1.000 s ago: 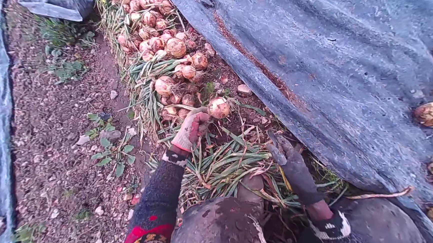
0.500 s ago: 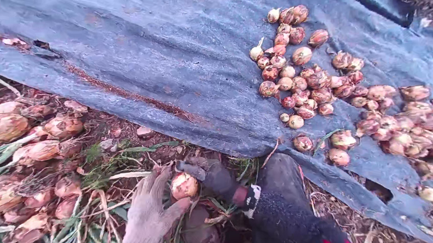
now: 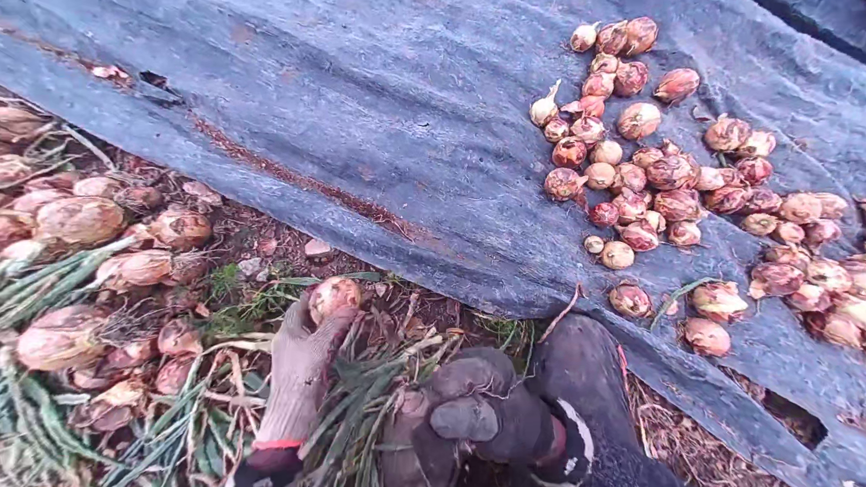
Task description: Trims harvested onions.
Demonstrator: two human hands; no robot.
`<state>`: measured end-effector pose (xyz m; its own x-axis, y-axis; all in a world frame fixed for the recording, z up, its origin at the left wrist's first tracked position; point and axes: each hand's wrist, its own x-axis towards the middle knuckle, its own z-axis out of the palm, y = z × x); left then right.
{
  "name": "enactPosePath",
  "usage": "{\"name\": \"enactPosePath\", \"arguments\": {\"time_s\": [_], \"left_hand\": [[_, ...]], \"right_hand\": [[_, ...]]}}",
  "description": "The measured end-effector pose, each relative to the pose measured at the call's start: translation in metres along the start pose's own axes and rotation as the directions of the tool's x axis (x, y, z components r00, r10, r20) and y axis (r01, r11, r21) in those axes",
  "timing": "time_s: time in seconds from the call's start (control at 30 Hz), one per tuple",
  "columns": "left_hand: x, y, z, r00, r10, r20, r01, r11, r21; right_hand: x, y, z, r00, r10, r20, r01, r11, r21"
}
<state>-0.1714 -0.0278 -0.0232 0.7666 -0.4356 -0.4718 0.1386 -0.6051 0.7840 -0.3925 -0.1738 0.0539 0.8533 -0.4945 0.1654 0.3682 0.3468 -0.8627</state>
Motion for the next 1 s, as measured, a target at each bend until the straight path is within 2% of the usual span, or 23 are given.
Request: {"name": "enactPosePath", "arguments": {"time_s": [0.03,0.07,0.1,0.13,0.17,0.2,0.23,0.3,0.37,0.4,0.43,0.53,0.57,0.6,0.63,0.67,0.7,0.73,0.77,0.8,0.87,0.93,1.0], "left_hand": [[0.008,-0.003,-0.006,0.999,-0.021,-0.03,0.016,0.99,-0.138],[0.01,0.0,-0.013,0.999,-0.033,-0.029,0.024,0.958,-0.285],[0.007,0.006,-0.015,0.999,-0.034,-0.014,0.026,0.925,-0.379],[0.003,0.013,-0.014,1.0,-0.005,-0.015,-0.001,0.925,-0.379],[-0.002,0.021,-0.011,0.998,0.057,-0.032,-0.064,0.961,-0.268],[-0.01,0.026,-0.007,0.989,0.138,-0.047,-0.141,0.989,-0.052],[-0.022,0.026,-0.001,0.971,0.237,-0.025,-0.23,0.959,0.165],[-0.05,0.023,0.013,0.908,0.402,0.117,-0.405,0.772,0.49],[-0.07,0.023,0.029,0.854,0.415,0.314,-0.518,0.617,0.592],[-0.075,0.022,0.034,0.843,0.382,0.378,-0.538,0.602,0.591],[-0.076,0.02,0.037,0.837,0.361,0.411,-0.545,0.619,0.566],[-0.059,0.018,0.032,0.822,0.451,0.347,-0.569,0.684,0.458],[-0.048,0.021,0.026,0.814,0.518,0.264,-0.579,0.684,0.443],[-0.034,0.026,0.018,0.801,0.583,0.14,-0.572,0.674,0.467],[-0.017,0.03,0.003,0.781,0.624,-0.004,-0.518,0.652,0.554],[0.002,0.03,-0.021,0.802,0.586,-0.115,-0.39,0.66,0.642],[0.017,0.025,-0.05,0.857,0.481,-0.184,-0.236,0.685,0.689],[0.027,0.017,-0.081,0.912,0.355,-0.204,-0.107,0.688,0.718],[0.034,0.007,-0.108,0.951,0.23,-0.206,0.001,0.666,0.746],[0.036,-0.007,-0.129,0.969,0.112,-0.219,0.099,0.638,0.764],[0.041,-0.041,-0.159,0.939,0.024,-0.342,0.248,0.64,0.728],[0.056,-0.074,-0.182,0.869,0.008,-0.494,0.357,0.682,0.639],[0.076,-0.094,-0.191,0.834,-0.031,-0.551,0.447,0.623,0.642]], "right_hand": [[0.002,0.006,0.002,0.986,0.045,-0.16,-0.051,0.998,-0.037],[0.005,0.023,-0.001,0.941,0.128,-0.313,-0.174,0.977,-0.126],[0.005,0.046,-0.011,0.897,0.229,-0.379,-0.341,0.902,-0.263],[0.004,0.068,-0.024,0.871,0.344,-0.35,-0.47,0.791,-0.393],[0.003,0.088,-0.032,0.849,0.445,-0.285,-0.528,0.724,-0.443],[-0.001,0.098,-0.032,0.823,0.524,-0.218,-0.565,0.724,-0.394],[-0.005,0.1,-0.027,0.787,0.594,-0.166,-0.615,0.739,-0.275],[-0.01,0.104,-0.012,0.679,0.717,-0.16,-0.712,0.696,0.092],[-0.006,0.103,-0.007,0.504,0.852,-0.14,-0.751,0.513,0.415],[-0.006,0.102,-0.009,0.459,0.88,-0.124,-0.737,0.456,0.499],[-0.006,0.102,-0.012,0.447,0.889,-0.095,-0.715,0.42,0.559],[0.002,0.094,-0.021,0.522,0.85,0.067,-0.643,0.341,0.686],[0.006,0.086,-0.021,0.588,0.804,0.085,-0.611,0.373,0.698],[0.009,0.072,-0.02,0.696,0.714,0.079,-0.536,0.443,0.719],[0.01,0.055,-0.024,0.833,0.551,0.053,-0.407,0.544,0.733],[0.012,0.037,-0.035,0.949,0.316,0.004,-0.227,0.672,0.705],[0.013,0.016,-0.052,0.99,0.105,-0.092,-0.035,0.823,0.567],[0.014,-0.001,-0.066,0.974,-0.069,-0.215,0.144,0.923,0.358],[0.014,-0.01,-0.076,0.942,-0.16,-0.296,0.225,0.954,0.201],[0.014,-0.011,-0.079,0.922,-0.178,-0.343,0.233,0.964,0.127],[0.014,0.009,-0.076,0.946,-0.059,-0.32,0.117,0.98,0.164],[0.015,0.036,-0.068,0.934,0.196,-0.299,-0.148,0.973,0.174],[0.02,0.055,-0.047,0.809,0.447,-0.383,-0.457,0.887,0.069]]}}
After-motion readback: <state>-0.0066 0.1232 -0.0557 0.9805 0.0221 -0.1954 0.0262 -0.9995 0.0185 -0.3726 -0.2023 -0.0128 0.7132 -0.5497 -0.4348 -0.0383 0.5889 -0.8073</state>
